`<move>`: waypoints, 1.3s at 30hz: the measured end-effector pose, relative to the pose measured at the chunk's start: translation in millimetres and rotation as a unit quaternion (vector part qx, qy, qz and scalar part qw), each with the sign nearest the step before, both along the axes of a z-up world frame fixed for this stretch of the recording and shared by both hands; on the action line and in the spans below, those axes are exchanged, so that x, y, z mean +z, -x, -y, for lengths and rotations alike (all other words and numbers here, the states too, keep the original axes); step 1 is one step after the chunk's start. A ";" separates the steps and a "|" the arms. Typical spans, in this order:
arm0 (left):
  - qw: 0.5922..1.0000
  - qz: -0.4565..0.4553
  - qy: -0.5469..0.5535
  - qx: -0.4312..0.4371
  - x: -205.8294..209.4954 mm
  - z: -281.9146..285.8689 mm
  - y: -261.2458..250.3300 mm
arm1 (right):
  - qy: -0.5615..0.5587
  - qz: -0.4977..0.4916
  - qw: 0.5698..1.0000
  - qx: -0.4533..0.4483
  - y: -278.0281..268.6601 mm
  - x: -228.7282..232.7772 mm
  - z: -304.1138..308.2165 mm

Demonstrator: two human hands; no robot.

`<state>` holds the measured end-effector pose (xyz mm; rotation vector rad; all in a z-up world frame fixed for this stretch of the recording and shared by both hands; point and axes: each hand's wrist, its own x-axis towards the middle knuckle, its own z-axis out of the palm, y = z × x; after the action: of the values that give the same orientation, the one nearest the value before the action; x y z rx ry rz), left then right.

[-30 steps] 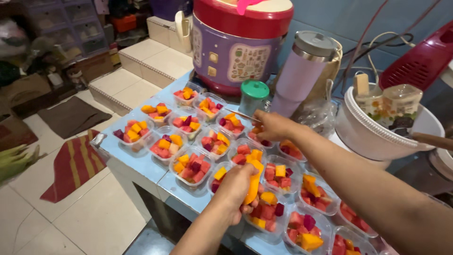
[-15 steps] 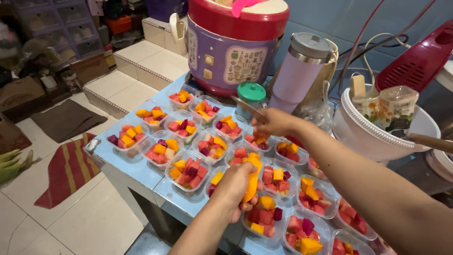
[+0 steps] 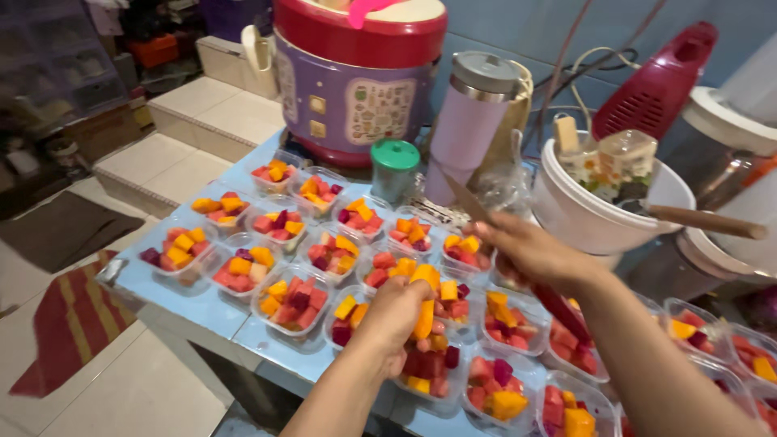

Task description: The person cuts mango slices into small pieces and distributes them into many pre-filled plastic containers that already contain watermelon and dragon fruit. The person uses a knife to cut the mango and places the pieces into the containers one by one.

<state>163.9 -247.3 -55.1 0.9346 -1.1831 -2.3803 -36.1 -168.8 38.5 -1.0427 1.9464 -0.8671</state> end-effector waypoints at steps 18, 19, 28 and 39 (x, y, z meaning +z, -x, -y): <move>0.978 0.038 0.176 -0.109 31.4 -41.0 10.0 | 0.064 -0.002 0.994 -0.088 -80.9 -19.2 -93.3; 0.973 0.053 0.195 -0.113 32.5 -42.8 9.1 | 0.071 0.003 0.994 -0.085 -81.6 -20.5 -95.1; 0.977 0.069 0.148 -0.139 31.9 -60.8 5.1 | 0.068 -0.039 0.993 -0.086 -78.8 -44.5 -116.1; 0.991 0.057 0.063 -0.107 5.5 -56.4 12.8 | 0.030 0.022 0.960 -0.279 -24.4 -85.9 -182.5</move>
<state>151.1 -190.9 -49.6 0.9568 -1.5298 -2.4055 -11.7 13.7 -47.4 -0.4926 2.2226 -1.2441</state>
